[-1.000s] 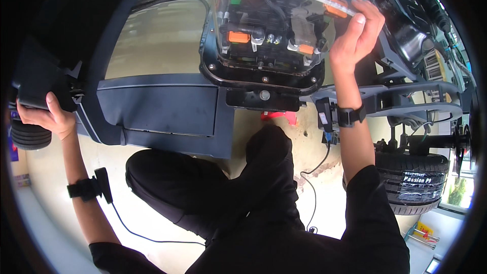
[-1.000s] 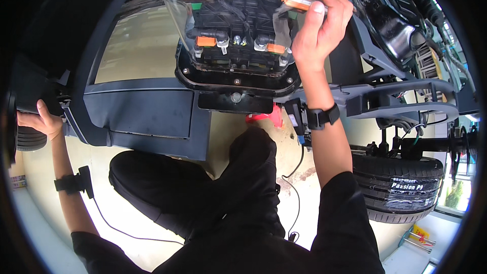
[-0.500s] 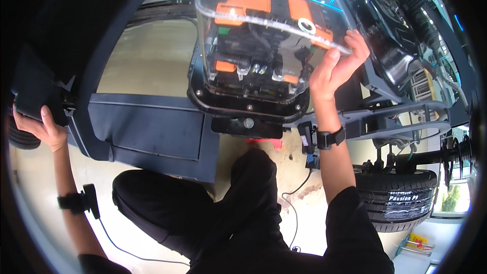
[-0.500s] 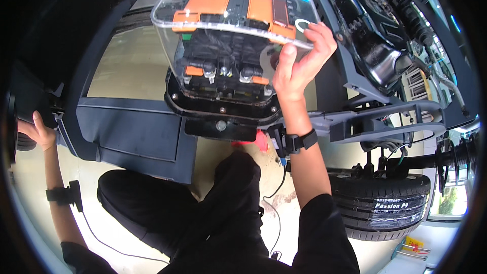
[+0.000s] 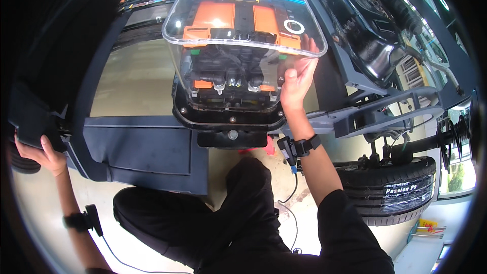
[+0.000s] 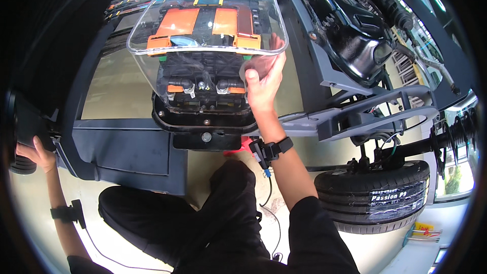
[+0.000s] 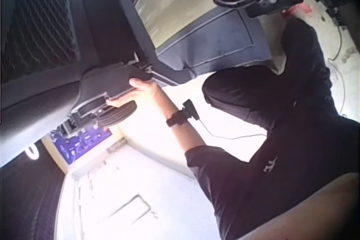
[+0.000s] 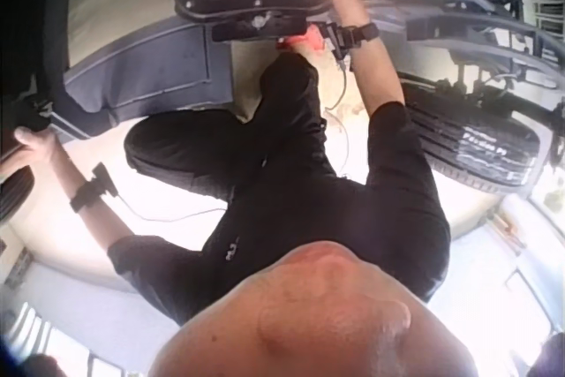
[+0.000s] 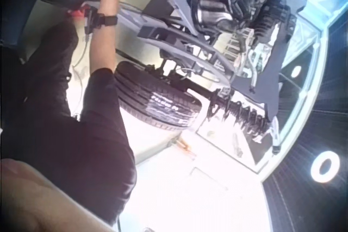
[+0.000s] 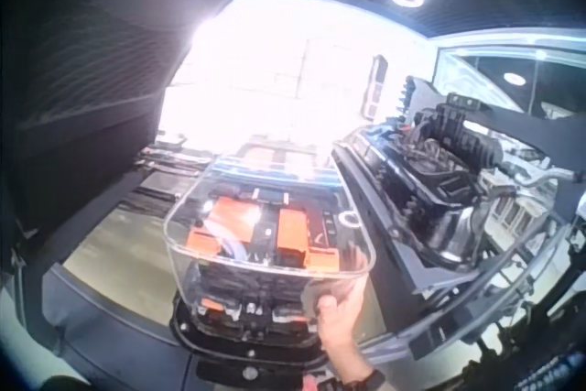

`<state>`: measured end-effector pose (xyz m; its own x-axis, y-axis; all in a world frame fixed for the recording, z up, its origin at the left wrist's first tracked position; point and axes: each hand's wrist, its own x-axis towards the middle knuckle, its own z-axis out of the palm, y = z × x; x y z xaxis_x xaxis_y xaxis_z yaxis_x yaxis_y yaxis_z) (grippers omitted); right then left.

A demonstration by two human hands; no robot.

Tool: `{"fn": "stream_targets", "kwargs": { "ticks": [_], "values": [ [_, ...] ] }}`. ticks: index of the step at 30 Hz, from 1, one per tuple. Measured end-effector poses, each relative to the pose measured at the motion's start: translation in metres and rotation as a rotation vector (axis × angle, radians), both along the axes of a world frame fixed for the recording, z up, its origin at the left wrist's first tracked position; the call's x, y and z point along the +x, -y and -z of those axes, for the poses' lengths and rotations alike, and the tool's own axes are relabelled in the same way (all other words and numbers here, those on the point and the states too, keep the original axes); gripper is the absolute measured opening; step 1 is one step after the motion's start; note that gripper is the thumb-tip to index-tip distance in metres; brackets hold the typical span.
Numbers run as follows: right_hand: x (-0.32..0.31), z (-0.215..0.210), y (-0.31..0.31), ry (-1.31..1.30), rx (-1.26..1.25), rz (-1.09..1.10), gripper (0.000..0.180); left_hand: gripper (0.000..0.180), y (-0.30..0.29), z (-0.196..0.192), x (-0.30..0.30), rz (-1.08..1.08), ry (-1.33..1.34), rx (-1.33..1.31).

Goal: The person selects tools from a toolbox and walks around a partially assembled electric vehicle chassis. They inspect the engine bay and battery pack, then kneel to work on the wheel hub using a lug wrench and other tools.

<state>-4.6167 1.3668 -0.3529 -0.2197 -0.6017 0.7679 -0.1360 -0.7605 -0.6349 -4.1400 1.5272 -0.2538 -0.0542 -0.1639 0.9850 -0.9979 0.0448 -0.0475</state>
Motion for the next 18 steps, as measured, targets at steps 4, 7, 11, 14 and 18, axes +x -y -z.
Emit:
{"fn": "stream_targets", "kwargs": {
  "ticks": [4,7,11,14,18],
  "values": [
    [0.001,-0.002,-0.003,-0.017,-0.026,0.021,0.1,0.069,0.006,0.008,-0.009,0.159,-0.111,0.032],
    [0.005,-0.004,-0.01,0.004,0.03,0.017,0.097,0.07,0.001,0.0,-0.006,0.001,0.025,0.053],
    [0.002,0.005,0.003,-0.025,-0.111,0.124,0.085,0.071,0.001,0.003,-0.006,-0.002,0.022,0.058],
    [0.009,0.002,-0.001,-0.017,-0.094,0.095,0.084,0.071,-0.002,0.001,-0.005,0.008,-0.004,0.054],
    [0.001,0.005,0.007,-0.066,-0.14,0.162,0.083,0.07,0.003,0.005,-0.011,0.023,-0.048,0.042]
  ]
}}
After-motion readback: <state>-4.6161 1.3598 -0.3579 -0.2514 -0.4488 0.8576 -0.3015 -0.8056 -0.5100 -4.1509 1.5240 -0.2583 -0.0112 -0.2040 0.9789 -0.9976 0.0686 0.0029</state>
